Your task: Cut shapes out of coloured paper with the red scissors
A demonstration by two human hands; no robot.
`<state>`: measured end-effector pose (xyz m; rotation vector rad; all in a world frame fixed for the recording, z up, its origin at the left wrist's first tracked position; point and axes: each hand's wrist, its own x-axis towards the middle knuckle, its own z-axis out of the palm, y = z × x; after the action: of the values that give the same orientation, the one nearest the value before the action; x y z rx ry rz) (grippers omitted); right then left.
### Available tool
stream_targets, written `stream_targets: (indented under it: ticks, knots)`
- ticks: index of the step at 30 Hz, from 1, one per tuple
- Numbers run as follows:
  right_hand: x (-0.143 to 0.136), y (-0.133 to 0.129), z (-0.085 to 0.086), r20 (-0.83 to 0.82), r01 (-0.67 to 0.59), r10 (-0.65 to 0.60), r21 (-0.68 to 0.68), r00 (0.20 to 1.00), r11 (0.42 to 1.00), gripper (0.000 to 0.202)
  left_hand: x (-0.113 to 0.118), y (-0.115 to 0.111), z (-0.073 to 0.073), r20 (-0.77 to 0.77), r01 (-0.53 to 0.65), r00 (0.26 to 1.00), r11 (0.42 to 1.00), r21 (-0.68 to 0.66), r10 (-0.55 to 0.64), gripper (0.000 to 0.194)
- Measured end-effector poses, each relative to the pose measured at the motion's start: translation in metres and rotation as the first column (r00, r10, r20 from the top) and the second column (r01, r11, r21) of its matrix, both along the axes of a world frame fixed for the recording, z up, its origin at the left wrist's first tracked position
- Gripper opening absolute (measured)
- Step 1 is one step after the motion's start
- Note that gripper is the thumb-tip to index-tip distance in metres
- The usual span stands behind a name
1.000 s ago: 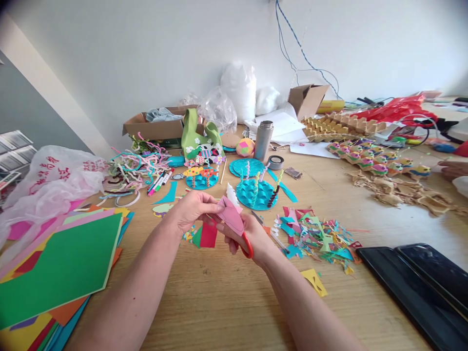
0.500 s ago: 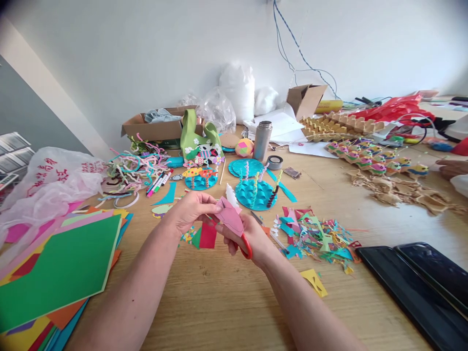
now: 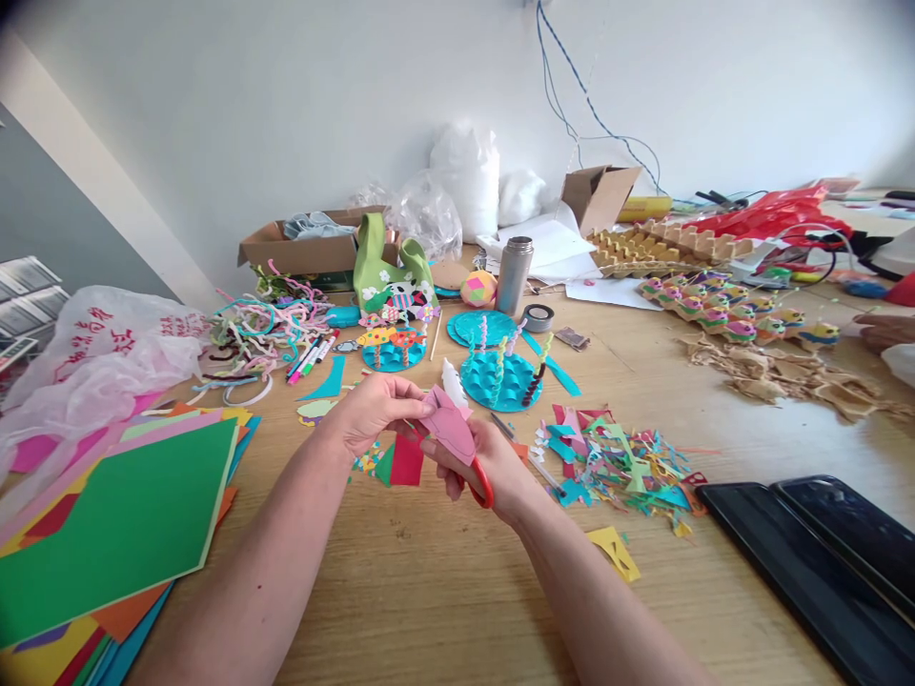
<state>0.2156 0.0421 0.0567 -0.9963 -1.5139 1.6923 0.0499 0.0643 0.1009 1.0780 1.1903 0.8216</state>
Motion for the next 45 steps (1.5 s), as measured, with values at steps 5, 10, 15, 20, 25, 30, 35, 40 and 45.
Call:
stream_targets:
  ticks: [5, 10, 15, 20, 25, 30, 35, 40, 45]
  knots:
    - [0.0, 0.0, 0.003, 0.002, 0.003, -0.003, -0.012, 1.0, 1.0, 0.04, -0.001, 0.0, -0.002, 0.003, 0.017, 1.0, 1.0, 0.002, -0.017, 0.013]
    - [0.0, 0.0, 0.006, 0.016, 0.007, -0.007, -0.017, 1.0, 1.0, 0.04, -0.001, 0.0, -0.002, 0.01, 0.016, 1.0, 1.0, -0.002, -0.016, 0.015]
    - [0.0, 0.0, 0.005, 0.014, 0.014, -0.013, -0.011, 1.0, 1.0, 0.037, 0.0, 0.0, -0.001, 0.02, 0.013, 1.0, 1.0, -0.008, -0.013, 0.021]
    - [0.0, 0.0, 0.003, 0.002, 0.01, -0.01, -0.013, 1.0, 1.0, 0.036, 0.0, 0.0, -0.001, 0.02, 0.006, 1.0, 1.0, -0.007, -0.006, 0.019]
    - [0.001, -0.001, 0.006, 0.001, 0.014, -0.014, -0.014, 1.0, 1.0, 0.035, 0.0, 0.0, -0.002, 0.019, 0.012, 1.0, 1.0, -0.007, -0.012, 0.022]
    - [0.001, -0.002, 0.014, 0.033, 0.011, -0.011, -0.004, 0.999, 1.0, 0.036, 0.0, 0.0, -0.002, 0.019, 0.021, 1.0, 1.0, 0.001, -0.021, 0.028]
    - [0.001, -0.002, 0.011, 0.044, 0.026, -0.026, -0.002, 0.999, 1.0, 0.038, -0.001, 0.0, -0.003, 0.014, 0.009, 1.0, 1.0, 0.015, -0.009, 0.028]
    - [0.001, 0.001, 0.002, 0.019, 0.014, -0.014, -0.009, 1.0, 1.0, 0.036, -0.001, 0.001, -0.004, 0.024, 0.018, 1.0, 1.0, 0.008, -0.018, 0.029]
    - [0.001, 0.0, 0.005, 0.003, 0.018, -0.018, 0.002, 1.0, 1.0, 0.036, 0.0, 0.001, -0.003, 0.04, 0.017, 0.999, 1.0, 0.007, -0.017, 0.026]
